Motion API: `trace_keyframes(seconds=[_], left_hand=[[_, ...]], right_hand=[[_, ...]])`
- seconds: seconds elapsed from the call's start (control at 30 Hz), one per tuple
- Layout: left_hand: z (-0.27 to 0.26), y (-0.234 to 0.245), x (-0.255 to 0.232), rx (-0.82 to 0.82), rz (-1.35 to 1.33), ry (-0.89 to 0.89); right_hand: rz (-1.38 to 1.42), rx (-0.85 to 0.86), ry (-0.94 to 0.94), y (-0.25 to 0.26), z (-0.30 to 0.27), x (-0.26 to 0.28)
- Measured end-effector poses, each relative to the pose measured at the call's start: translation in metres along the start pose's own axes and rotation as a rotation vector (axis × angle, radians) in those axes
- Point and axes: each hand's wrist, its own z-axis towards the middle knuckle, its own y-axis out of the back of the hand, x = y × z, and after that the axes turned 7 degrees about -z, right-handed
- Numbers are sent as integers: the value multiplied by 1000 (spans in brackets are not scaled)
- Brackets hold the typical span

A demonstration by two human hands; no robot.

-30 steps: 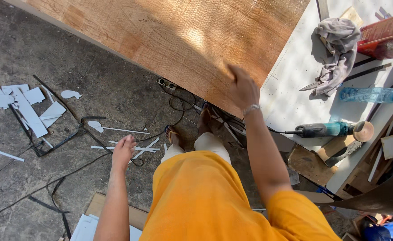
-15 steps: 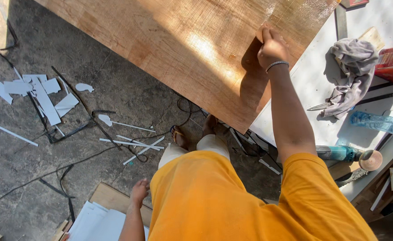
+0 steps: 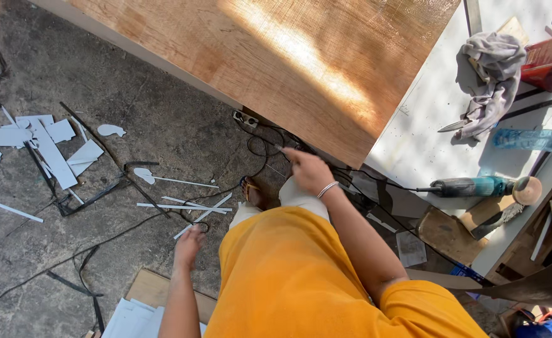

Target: The person applies orange glue from a bottle onto a large wooden board and spreads it evenly using a small wooden block. The person works across the surface, ensuring full coverage of the board.

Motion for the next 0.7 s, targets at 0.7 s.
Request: trace_keyframes(seconds=[0.7], left_hand=[[11,-43,-23,-52,-146,-142]], right_hand=[[-29,-587,-234,245,177,-130]])
